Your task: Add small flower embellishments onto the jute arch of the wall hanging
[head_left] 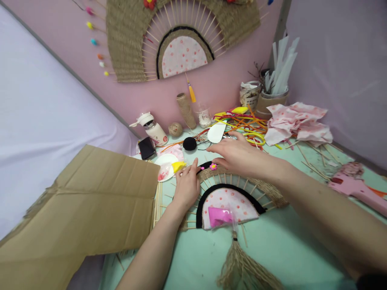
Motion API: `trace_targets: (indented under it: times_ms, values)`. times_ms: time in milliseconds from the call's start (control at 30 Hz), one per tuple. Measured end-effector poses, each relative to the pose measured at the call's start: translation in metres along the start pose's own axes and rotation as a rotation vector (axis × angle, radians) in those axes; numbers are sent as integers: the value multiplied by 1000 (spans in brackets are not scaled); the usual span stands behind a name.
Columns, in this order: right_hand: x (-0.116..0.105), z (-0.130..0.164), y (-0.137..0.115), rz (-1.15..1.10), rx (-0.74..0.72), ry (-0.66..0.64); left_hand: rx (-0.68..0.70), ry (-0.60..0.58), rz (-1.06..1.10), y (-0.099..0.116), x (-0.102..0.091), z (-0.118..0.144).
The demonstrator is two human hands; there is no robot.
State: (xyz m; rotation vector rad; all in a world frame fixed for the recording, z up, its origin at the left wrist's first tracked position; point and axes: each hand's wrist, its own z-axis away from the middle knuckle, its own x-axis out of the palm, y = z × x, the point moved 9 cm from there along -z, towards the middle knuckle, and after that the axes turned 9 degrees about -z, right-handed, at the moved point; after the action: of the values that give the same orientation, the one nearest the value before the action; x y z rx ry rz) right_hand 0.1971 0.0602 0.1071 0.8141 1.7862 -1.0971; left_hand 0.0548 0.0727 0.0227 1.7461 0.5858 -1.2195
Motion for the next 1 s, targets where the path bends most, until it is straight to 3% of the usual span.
trace_targets:
  times_ms: [133,300,467,1000]
  values:
    - [13,-1,-4,-12,-12,-31,3,-2,21,0,0,1]
    - [48,-4,-16,-134,-73,-132,-64,4,172,-4,-4,2]
    - [77,-4,-13,-210,-31,-206,-57,36,233,-4,-9,3]
    - [84,-2,-15,-113,-38,-241,16,45,109,-3,-7,5]
